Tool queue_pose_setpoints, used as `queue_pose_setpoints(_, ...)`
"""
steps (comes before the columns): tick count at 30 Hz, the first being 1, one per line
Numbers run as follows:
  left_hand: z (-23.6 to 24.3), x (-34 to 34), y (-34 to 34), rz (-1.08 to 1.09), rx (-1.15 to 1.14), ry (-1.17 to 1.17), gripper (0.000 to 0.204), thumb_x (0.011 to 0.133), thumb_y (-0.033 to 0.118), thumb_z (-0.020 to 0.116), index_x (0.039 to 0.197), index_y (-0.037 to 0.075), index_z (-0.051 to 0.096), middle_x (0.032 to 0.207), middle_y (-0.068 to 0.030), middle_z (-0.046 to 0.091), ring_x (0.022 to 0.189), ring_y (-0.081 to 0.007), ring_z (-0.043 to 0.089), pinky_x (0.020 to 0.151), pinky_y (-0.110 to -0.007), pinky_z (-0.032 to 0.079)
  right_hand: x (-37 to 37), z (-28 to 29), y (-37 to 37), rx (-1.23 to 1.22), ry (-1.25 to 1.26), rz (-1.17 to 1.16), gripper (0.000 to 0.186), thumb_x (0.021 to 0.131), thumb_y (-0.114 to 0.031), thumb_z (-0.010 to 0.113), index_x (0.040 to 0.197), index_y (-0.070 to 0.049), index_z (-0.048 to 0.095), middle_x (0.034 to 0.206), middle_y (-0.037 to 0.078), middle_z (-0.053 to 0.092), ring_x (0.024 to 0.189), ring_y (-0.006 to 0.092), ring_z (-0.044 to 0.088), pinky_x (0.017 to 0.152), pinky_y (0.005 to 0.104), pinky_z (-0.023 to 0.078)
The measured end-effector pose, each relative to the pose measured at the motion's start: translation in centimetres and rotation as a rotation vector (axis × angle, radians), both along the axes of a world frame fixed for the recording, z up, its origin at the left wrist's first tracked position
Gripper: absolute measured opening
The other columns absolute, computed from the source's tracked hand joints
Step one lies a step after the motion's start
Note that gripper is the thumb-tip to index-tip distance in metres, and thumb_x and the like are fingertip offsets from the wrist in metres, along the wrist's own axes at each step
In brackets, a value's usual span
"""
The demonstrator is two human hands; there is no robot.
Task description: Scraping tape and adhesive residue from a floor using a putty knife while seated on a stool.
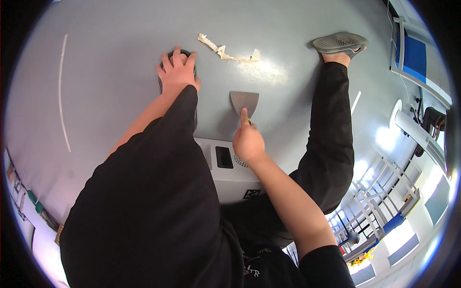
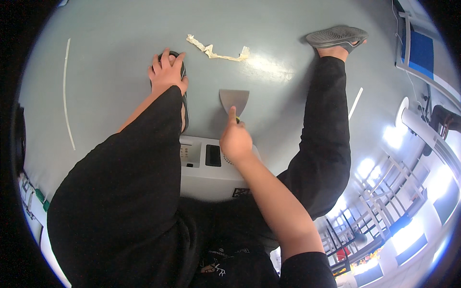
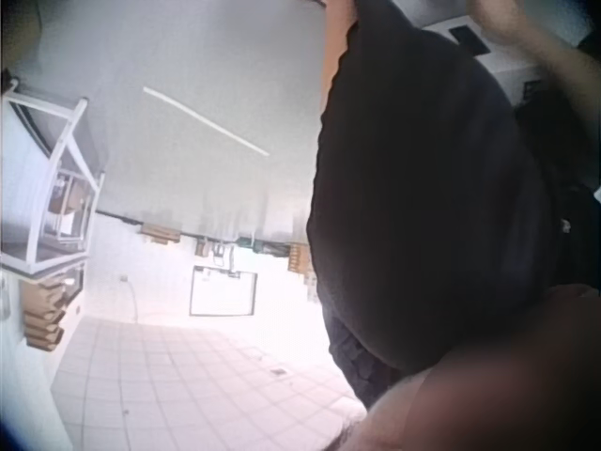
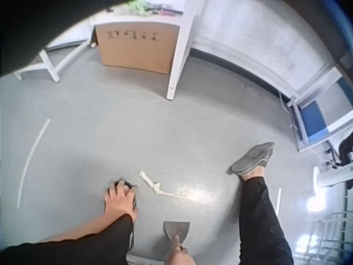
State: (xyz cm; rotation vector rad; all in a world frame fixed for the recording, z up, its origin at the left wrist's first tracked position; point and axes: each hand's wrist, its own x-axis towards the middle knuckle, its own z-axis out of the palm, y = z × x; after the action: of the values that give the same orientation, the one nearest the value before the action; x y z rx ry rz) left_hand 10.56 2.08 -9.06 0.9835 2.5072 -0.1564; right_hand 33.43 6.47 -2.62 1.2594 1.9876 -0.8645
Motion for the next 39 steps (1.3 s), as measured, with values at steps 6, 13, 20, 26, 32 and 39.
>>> queue_pose_setpoints(6,0.8,0.2,1.0,0.022,-0.031,0.000,0.075,0.079,0.028,0.073,0.146,0.035,0.040,0.158,-0.0085,0.019,0.145,-0.0432,0.017,0.116,-0.062,0.021,-3.9,-2.5,6.9,0.107,0.144,-0.057,0.060,0.092,-0.010,0.049,0.151,-0.004,0.036,0.093,0.027,0.068,0.089,0.0395,0.067,0.079,0.0486,0.054)
queue_pose_setpoints(13,1.0,-0.1,0.4,0.034,-0.077,0.004,0.076,0.079,0.029,0.073,0.146,0.035,0.039,0.158,-0.0089,0.020,0.145,-0.0434,0.016,0.116,-0.061,0.021,-4.5,-1.1,7.7,0.145,0.152,0.068,0.060,0.094,-0.011,0.049,0.152,-0.004,0.034,0.097,0.026,0.068,0.091,0.0390,0.067,0.082,0.0460,0.054)
queue_pose_setpoints(20,0.0,0.0,-0.4,0.009,-0.021,0.000,0.075,0.079,0.029,0.072,0.147,0.033,0.039,0.158,-0.0105,0.018,0.145,-0.0454,0.015,0.115,-0.064,0.019,0.1,-0.9,0.0,-0.025,0.051,-0.003,0.063,0.096,-0.011,0.047,0.155,-0.007,0.027,0.112,0.028,0.063,0.098,0.0405,0.065,0.086,0.0470,0.053)
queue_pose_setpoints(26,-0.4,-0.2,0.1,0.002,0.026,-0.006,0.074,0.078,0.028,0.071,0.146,0.031,0.041,0.158,-0.0127,0.017,0.144,-0.0479,0.014,0.113,-0.067,0.018,-5.9,-2.1,9.2,0.096,0.166,-0.076,0.063,0.095,-0.014,0.048,0.155,-0.007,0.028,0.106,0.027,0.066,0.094,0.0420,0.066,0.084,0.0473,0.054)
queue_pose_setpoints(32,-0.4,0.0,0.4,0.016,-0.009,-0.011,0.074,0.078,0.028,0.071,0.146,0.031,0.041,0.158,-0.0125,0.016,0.143,-0.0480,0.014,0.113,-0.067,0.018,-2.7,-2.6,7.8,0.165,0.165,0.038,0.063,0.096,-0.014,0.048,0.155,-0.008,0.028,0.101,0.025,0.067,0.091,0.0410,0.066,0.082,0.0491,0.053)
queue_pose_setpoints(39,0.7,0.1,0.3,0.021,-0.058,-0.003,0.075,0.080,0.029,0.073,0.146,0.035,0.039,0.158,-0.0092,0.019,0.145,-0.0439,0.017,0.116,-0.062,0.021,0.6,-1.7,-0.5,0.019,0.111,-0.008,0.067,0.095,-0.011,0.048,0.156,-0.005,0.022,0.099,0.027,0.066,0.089,0.0412,0.066,0.082,0.0482,0.053)
